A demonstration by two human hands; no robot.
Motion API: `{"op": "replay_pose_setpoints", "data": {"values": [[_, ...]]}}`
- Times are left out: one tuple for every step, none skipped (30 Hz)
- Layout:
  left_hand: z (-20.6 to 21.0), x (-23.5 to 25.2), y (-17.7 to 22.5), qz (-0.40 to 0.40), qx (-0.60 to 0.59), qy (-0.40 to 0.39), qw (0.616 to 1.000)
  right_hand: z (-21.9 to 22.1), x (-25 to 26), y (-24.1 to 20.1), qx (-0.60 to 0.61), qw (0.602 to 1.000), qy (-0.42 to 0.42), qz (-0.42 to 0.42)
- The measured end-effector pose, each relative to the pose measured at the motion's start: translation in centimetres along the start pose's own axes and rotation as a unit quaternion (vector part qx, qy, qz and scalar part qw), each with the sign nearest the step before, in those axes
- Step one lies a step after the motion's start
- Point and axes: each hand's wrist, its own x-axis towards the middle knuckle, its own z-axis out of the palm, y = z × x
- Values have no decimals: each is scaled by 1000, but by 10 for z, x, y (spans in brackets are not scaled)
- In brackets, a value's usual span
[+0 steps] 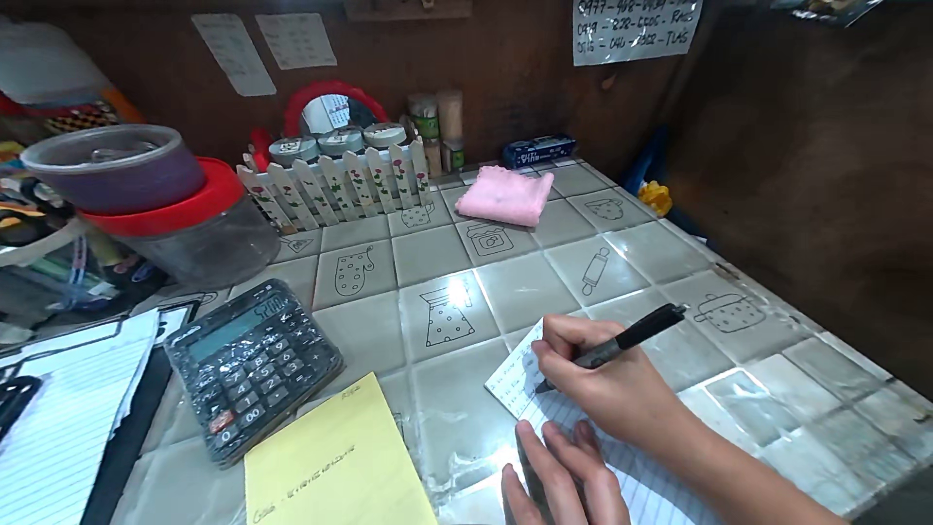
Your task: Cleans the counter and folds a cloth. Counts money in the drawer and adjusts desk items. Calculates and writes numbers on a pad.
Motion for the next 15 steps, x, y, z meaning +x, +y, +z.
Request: {"op": "replay_pose_setpoints", "data": {"values": [[0, 0, 0, 1, -3, -2, 1000, 0, 0, 0, -1, 1000, 1, 7], [0, 0, 0, 0, -3, -3, 1000, 0, 0, 0, 2, 1000, 4, 14], [0, 0, 0, 0, -4, -4, 1000, -1, 0, 0, 5, 1000, 11, 17], [0, 0, 0, 0, -5, -4, 1000, -1, 0, 0, 8, 1000, 21, 17], [0, 0, 0, -1, -6, -5, 1000, -2, 0, 1, 9, 999, 28, 17], [0, -1, 0, -1, -8, -6, 1000, -3, 1, 1, 9, 999, 30, 19], [1, -1, 0, -2, -8, -4, 1000, -3, 1, 2, 10, 999, 29, 20], [0, -1, 0, -1, -5, -4, 1000, -3, 1, 2, 10, 999, 27, 19], [0, -1, 0, 0, -3, -3, 1000, -2, 1, 2, 7, 999, 25, 19], [1, -1, -1, 2, -1, -2, 1000, -2, 1, 1, 2, 1000, 22, 19], [0, -1, -1, 3, 0, -3, 1000, -2, 1, 1, -2, 1000, 20, 20], [0, 0, -1, 4, 3, -6, 1000, -2, 1, 1, -4, 1000, 19, 20], [0, -1, -1, 4, 5, -6, 1000, -2, 1, 1, -6, 1000, 18, 19], [0, -1, -1, 4, 5, -6, 1000, -2, 1, 1, -7, 1000, 18, 19], [0, -1, -1, 5, 7, -7, 1000, -2, 1, 0, -10, 1000, 18, 19]]}}
